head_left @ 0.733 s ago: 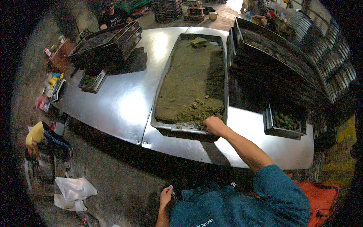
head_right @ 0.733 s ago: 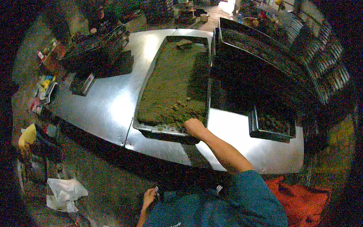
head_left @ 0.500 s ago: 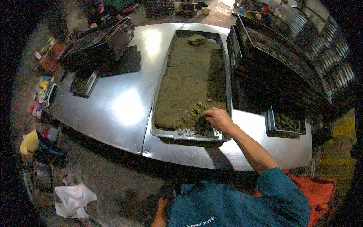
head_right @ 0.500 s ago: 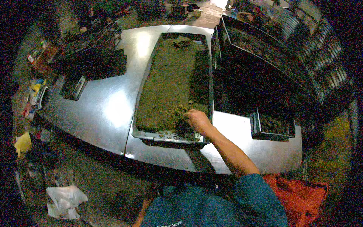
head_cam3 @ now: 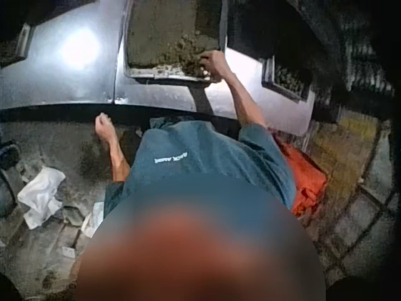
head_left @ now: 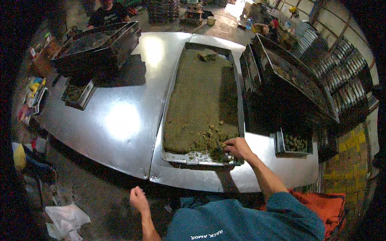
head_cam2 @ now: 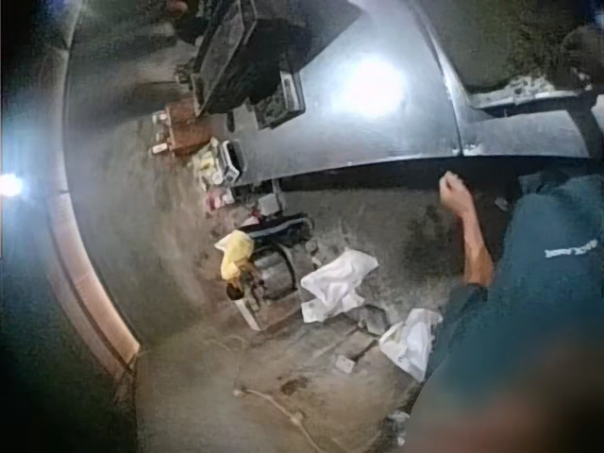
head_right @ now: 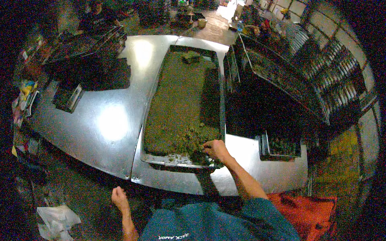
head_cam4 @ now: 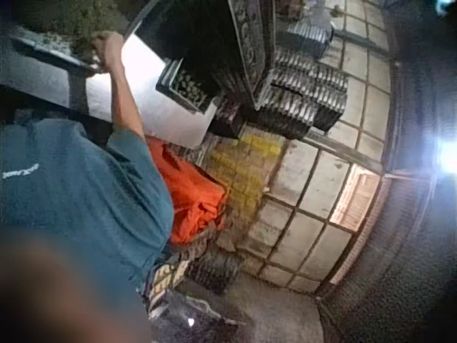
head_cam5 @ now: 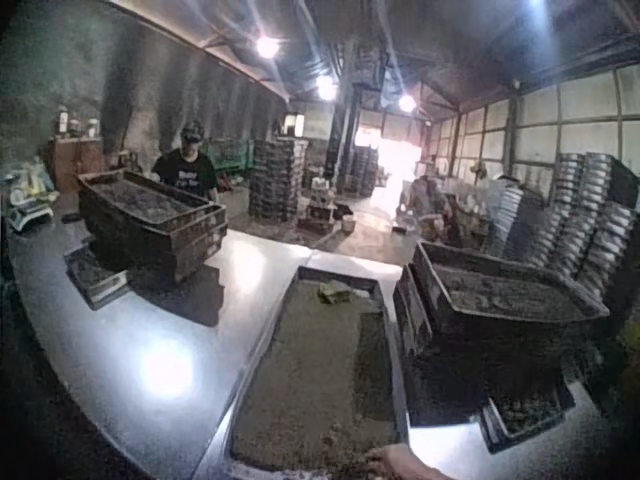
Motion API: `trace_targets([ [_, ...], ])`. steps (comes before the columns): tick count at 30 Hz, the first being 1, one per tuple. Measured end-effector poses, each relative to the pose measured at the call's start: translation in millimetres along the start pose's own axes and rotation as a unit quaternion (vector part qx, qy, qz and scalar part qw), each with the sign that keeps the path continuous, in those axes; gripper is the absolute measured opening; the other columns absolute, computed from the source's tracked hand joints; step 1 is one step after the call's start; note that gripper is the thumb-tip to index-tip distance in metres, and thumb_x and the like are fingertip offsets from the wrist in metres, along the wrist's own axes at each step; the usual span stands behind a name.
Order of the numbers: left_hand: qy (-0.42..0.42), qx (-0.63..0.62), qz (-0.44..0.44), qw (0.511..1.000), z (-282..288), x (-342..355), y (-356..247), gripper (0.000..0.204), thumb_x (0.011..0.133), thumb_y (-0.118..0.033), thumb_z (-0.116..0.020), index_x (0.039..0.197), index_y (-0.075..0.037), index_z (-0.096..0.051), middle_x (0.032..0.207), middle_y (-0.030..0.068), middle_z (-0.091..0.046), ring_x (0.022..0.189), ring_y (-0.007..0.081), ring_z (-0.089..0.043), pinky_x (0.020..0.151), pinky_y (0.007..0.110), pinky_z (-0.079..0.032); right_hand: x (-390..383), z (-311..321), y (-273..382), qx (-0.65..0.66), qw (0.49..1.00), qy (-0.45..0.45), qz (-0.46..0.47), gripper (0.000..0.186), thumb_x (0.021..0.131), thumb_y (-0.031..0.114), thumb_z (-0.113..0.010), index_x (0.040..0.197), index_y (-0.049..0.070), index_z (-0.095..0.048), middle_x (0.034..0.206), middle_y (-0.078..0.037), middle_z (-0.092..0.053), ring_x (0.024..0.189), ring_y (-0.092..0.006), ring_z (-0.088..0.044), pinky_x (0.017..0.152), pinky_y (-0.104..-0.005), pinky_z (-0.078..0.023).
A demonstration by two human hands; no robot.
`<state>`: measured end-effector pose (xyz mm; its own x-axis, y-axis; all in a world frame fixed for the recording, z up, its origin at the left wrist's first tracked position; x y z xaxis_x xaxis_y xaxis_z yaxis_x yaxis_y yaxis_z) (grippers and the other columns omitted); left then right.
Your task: The person repeatedly takes portions of green dough from a tray, rolls them into balls by hand, and places them into a smaller container. The person also briefly handles a large mass of yellow dough on a separate table.
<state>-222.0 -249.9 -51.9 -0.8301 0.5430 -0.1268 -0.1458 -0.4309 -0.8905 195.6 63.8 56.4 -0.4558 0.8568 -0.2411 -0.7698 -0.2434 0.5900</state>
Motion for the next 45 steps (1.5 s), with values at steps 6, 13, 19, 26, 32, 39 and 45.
trace_targets([
  [6, 0.383, -0.207, -0.032, 0.9, -226, -78, -212, 0.044, 0.096, -0.039, -0.045, 0.117, -0.002, -0.056, 0.107, 0.0095, -0.06, 0.084, 0.018, -0.061, 0.066, 0.029, -0.052, -21, 18, 87, 0.019, 0.97, -0.131, 0.202, 0.032, 0.075, 0.01, -0.067, 0.107, 0.008, -0.062, 0.097, -0.015, -0.064, 0.092, -0.0329, -0.061, 0.079, -0.0415, -0.05],
  [13, 0.342, -0.247, 0.105, 0.9, -315, -72, -233, 0.058, 0.094, -0.051, -0.044, 0.095, 0.003, -0.063, 0.091, 0.0091, -0.061, 0.085, 0.0169, -0.053, 0.077, 0.036, -0.043, -27, 22, 102, -0.059, 0.941, -0.246, 0.224, 0.038, 0.071, 0.006, -0.063, 0.109, 0.01, -0.059, 0.103, -0.012, -0.063, 0.093, -0.0346, -0.056, 0.082, -0.0424, -0.047],
  [19, 0.312, -0.054, -0.097, 0.944, -325, -47, -238, 0.058, 0.094, -0.045, -0.044, 0.083, 0.01, -0.061, 0.079, 0.0243, -0.063, 0.073, 0.0286, -0.056, 0.072, 0.042, -0.044, -1, 12, 88, -0.074, 0.962, -0.16, 0.208, 0.022, 0.076, 0.008, -0.061, 0.098, 0.005, -0.065, 0.092, -0.016, -0.066, 0.081, -0.0336, -0.062, 0.074, -0.0418, -0.05],
  [26, 0.266, -0.097, -0.085, 0.955, -264, 12, -238, 0.043, 0.091, -0.036, -0.055, 0.064, -0.003, -0.06, 0.05, 0.0018, -0.047, 0.047, 0.0119, -0.045, 0.046, 0.032, -0.035, 30, 22, 18, 0.026, 0.978, -0.186, 0.086, 0.029, 0.079, 0.023, -0.068, 0.102, 0.005, -0.069, 0.09, -0.016, -0.069, 0.077, -0.0274, -0.067, 0.07, -0.0367, -0.052],
  [32, 0.35, -0.12, 0.014, 0.929, -256, -4, -232, 0.036, 0.093, -0.035, -0.052, 0.077, -0.004, -0.06, 0.056, 0.001, -0.051, 0.045, 0.008, -0.046, 0.04, 0.024, -0.034, 62, -42, 41, -0.207, 0.95, -0.153, 0.177, 0.024, 0.078, 0.011, -0.06, 0.1, 0.008, -0.066, 0.107, -0.014, -0.063, 0.097, -0.032, -0.06, 0.08, -0.0408, -0.052],
  [39, 0.448, -0.139, 0.043, 0.882, -280, -24, -211, 0.029, 0.095, -0.03, -0.049, 0.086, -0.004, -0.058, 0.07, 0.0044, -0.059, 0.054, 0.0107, -0.056, 0.042, 0.023, -0.041, 31, -32, 23, -0.197, 0.96, -0.146, 0.133, 0.025, 0.078, 0.006, -0.056, 0.1, 0.006, -0.067, 0.097, -0.014, -0.064, 0.092, -0.0327, -0.062, 0.079, -0.0402, -0.051],
  [45, 0.507, -0.218, 0.185, 0.813, -329, -43, -201, 0.049, 0.094, -0.051, -0.044, 0.097, -0.005, -0.06, 0.077, 0.0068, -0.062, 0.066, 0.0181, -0.061, 0.049, 0.031, -0.046, 23, 8, 40, 0.082, 0.973, -0.197, 0.092, 0.03, 0.076, 0.013, -0.067, 0.106, 0.006, -0.066, 0.096, -0.017, -0.066, 0.089, -0.0329, -0.064, 0.077, -0.0399, -0.051],
])
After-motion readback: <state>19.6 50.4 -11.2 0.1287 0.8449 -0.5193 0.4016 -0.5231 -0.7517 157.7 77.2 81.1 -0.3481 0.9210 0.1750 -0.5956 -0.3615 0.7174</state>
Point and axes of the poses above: each hand's wrist, its own x-axis towards the middle knuckle, its own z-axis out of the back of the hand, y = z × x, the point moved 8 cm from there along x, towards the middle knuckle
